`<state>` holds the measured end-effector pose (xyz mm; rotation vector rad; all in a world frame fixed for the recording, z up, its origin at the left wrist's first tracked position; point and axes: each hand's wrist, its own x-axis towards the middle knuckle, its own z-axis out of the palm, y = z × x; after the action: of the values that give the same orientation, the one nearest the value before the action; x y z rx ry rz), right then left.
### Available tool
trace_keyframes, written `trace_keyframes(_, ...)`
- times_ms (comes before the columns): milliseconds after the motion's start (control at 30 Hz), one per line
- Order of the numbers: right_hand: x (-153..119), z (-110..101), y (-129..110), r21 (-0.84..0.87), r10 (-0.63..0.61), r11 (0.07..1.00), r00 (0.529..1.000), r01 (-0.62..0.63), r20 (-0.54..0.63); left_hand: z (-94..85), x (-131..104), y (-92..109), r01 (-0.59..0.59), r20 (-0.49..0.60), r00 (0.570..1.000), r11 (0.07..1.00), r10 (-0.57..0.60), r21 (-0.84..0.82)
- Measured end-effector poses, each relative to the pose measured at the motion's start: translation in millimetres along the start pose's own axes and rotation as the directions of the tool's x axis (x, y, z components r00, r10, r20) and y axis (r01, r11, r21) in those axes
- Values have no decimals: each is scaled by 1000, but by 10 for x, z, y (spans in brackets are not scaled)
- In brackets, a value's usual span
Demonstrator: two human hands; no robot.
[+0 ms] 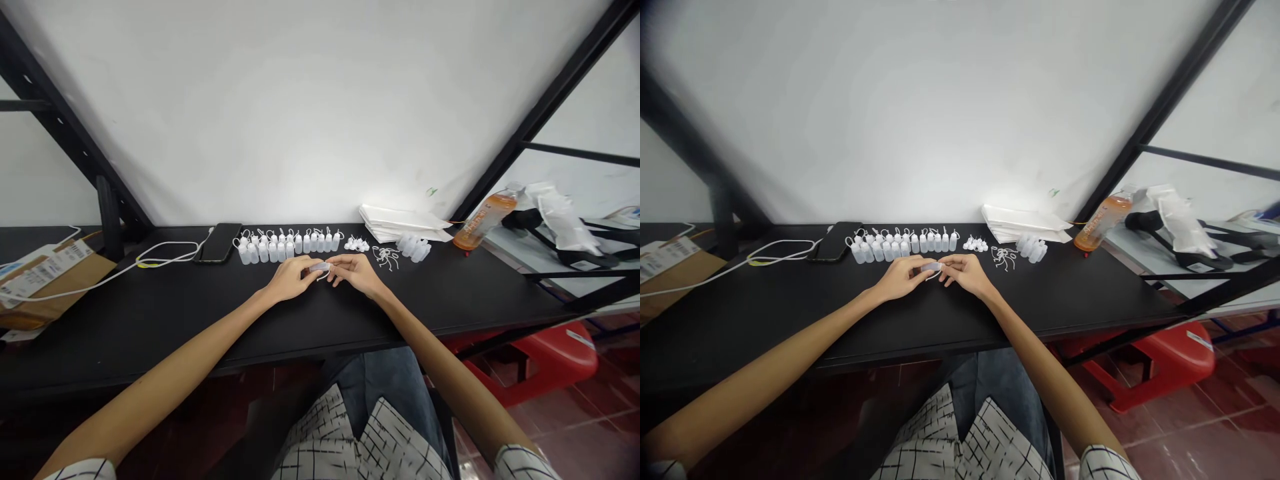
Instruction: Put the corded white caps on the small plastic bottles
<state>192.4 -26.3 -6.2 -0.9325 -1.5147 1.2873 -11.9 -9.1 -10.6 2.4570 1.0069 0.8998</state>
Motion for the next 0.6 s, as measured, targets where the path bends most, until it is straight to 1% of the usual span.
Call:
trace_keyframes(167,2,-5,31,-53,-21,998,999,23,37,7,-8,-42,3,-1,1000,999,-3,-48)
trace_keyframes(333,-8,-6,34,-12,-43,999,997,43,61,11,-19,-21,-8,-37,999,995,4,-97)
trace_keyframes(467,-19,1,19,29,-35,999,997,33,74,18,-24,-20,-68,-85,995,993,60,-96)
trace_keyframes(600,-33,12,-18,56,-14,998,997,10,72,42,-29,-58,-176,-141,975,984,169,-35)
